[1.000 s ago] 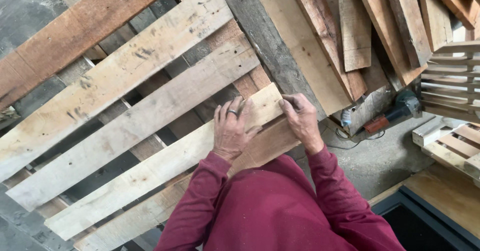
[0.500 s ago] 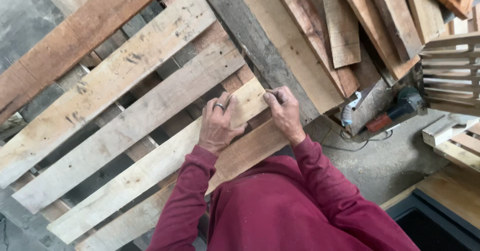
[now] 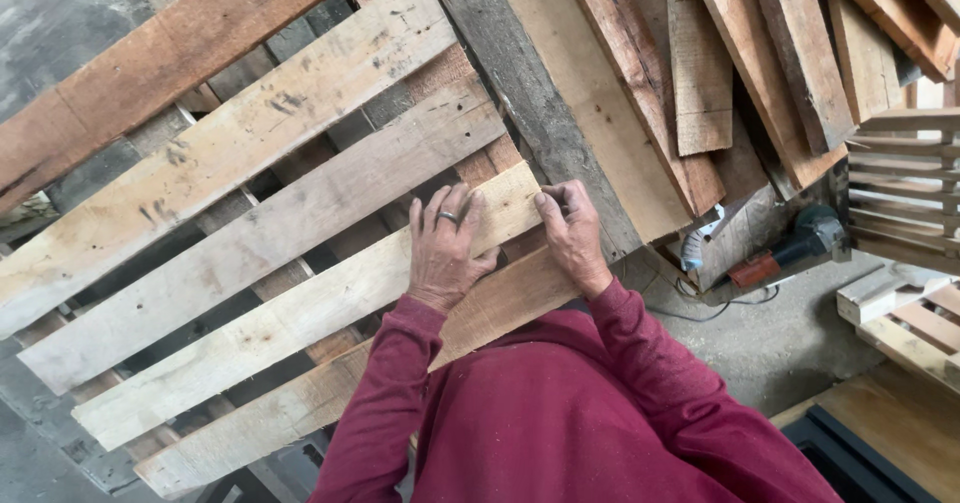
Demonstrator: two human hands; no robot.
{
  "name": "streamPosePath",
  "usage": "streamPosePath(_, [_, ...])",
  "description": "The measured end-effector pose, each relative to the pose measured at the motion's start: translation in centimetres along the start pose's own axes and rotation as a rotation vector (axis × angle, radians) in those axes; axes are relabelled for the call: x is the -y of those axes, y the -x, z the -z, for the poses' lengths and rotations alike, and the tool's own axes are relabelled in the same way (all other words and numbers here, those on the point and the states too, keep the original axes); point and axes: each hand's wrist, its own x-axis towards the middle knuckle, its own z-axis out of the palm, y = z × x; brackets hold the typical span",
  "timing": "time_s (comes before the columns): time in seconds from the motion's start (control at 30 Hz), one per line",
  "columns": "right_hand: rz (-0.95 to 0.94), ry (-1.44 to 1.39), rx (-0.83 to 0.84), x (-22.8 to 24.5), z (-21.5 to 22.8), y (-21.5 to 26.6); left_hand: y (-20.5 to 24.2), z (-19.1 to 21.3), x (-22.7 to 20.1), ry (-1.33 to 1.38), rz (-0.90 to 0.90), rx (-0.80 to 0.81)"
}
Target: The person selects wooden planks from a stack and places them onto a pallet frame. They then retrieve nails from a container and use a hammer to fasten the planks to the frame, securing the pallet structure.
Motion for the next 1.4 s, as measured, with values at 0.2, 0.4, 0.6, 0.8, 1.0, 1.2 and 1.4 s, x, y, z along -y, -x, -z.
streamPosePath(0.2, [-0.019, -0.085, 0.070, 0.0, 0.4, -0.2, 0.5, -0.4, -1.4, 0.017, 0.046, -0.006])
streamPosePath(0.4, [0.301, 0.185, 0.081, 1.3, 0.8, 0.2, 3.0, -2.5, -3.9, 0.066, 0.102, -0.150])
streamPosePath(0.6, [0.421, 0.177, 0.178, 3.9, 0.7, -2.7, 3.0, -2.7, -4.2, 0.048, 0.192, -0.253])
streamPosePath(0.8, [0.274, 0.079, 0.202, 5.2, -1.2, -9.6, -5.7, 0.0, 1.0, -0.011, 0.216, -0.338])
streamPosePath(1.0, [0.329, 0.061, 0.192, 5.4, -2.2, -11.5, -15.4, 0.3, 3.9, -0.157, 0.238, -0.282])
streamPosePath(1.2, [0.256, 0.009, 0.213, 4.9, -2.3, -12.1, -16.8, -0.8, 3.5, -0.110, 0.287, -0.303])
streamPosePath(1.4, [0.230, 0.046, 0.277, 5.7, -2.2, -12.8, -16.7, -0.7, 3.6, -0.097, 0.289, -0.318])
